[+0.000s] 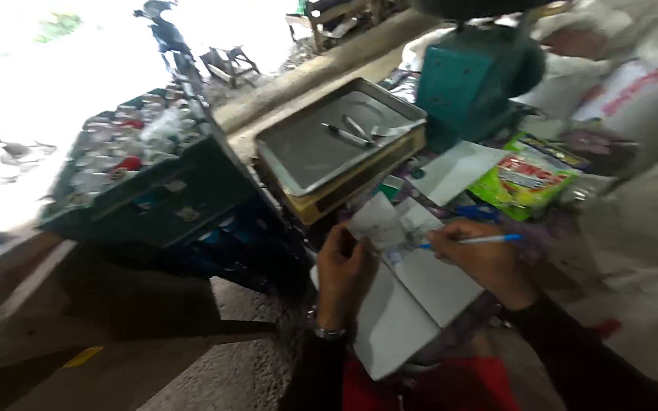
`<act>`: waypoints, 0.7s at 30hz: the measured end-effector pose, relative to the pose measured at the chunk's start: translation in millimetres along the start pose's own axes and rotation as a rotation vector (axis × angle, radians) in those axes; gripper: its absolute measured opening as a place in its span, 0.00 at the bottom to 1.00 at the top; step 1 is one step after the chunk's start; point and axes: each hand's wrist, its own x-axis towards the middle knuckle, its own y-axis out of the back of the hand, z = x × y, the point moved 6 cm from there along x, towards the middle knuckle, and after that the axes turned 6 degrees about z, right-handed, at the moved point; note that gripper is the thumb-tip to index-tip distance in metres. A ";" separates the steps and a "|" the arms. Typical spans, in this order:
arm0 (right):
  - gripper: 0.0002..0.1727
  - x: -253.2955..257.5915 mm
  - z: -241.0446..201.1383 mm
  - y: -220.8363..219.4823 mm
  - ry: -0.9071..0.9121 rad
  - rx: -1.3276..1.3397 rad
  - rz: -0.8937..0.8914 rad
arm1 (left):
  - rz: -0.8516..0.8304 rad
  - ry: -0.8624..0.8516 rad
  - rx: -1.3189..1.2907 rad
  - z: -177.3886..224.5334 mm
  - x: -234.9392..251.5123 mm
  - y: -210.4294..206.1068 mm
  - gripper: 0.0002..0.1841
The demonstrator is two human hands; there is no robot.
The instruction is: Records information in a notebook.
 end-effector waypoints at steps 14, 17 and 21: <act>0.12 5.5 -2.0 -0.6 0.026 0.018 -0.040 | 0.002 0.000 -0.019 -6.7 1.7 -0.2 0.20; 0.12 5.0 -1.5 -0.4 0.023 0.013 -0.034 | 0.003 -0.001 -0.005 -6.6 1.8 1.0 0.21; 0.12 5.5 -3.2 -2.5 0.030 0.013 -0.020 | 0.008 0.021 -0.019 -7.3 1.6 2.6 0.20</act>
